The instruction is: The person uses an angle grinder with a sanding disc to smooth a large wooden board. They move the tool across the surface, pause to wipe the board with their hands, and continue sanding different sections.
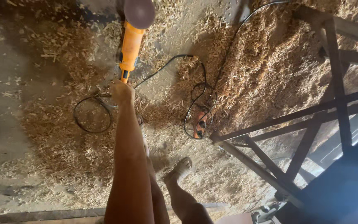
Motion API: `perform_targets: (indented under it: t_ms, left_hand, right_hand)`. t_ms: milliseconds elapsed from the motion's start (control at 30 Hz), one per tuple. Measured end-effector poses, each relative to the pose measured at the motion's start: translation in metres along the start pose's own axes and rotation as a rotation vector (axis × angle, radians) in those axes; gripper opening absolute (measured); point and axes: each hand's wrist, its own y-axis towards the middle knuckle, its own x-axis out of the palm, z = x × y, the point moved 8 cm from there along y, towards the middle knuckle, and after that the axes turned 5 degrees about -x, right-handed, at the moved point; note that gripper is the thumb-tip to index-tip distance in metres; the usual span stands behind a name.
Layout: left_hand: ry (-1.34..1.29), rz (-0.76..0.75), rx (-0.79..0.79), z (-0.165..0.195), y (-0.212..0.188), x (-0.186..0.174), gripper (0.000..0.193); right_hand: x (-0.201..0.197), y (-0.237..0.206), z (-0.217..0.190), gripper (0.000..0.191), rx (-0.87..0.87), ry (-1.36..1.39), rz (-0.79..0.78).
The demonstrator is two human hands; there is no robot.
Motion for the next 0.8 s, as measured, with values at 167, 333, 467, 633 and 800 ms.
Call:
perform_targets:
  t_ms: [167,333,467,633,800]
  left_hand:
    - [-0.105,-0.106,0.051,-0.010,-0.053,-0.021,0.052]
    - [-0.119,-0.226,0.279,0.015,-0.175,-0.071,0.065]
    - [-0.138,-0.259,0.576,0.056,-0.295,-0.133,0.073]
    - [-0.121,-0.404,0.598,0.072,-0.447,-0.160,0.074]
    - [-0.322,-0.307,0.823,0.084,-0.586,-0.188,0.057]
  right_hand:
    - [-0.040,-0.015,-0.002,0.074,-0.046,0.059,0.025]
    - [-0.106,-0.041,0.017,0.070,-0.081,0.128,0.103]
    - [-0.070,-0.046,0.055,0.062,0.158,-0.047,-0.222]
    - [-0.119,-0.037,0.004,0.120,0.190,-0.316,0.060]
    - [-0.159,-0.040,-0.038,0.106,0.102,0.396,0.118]
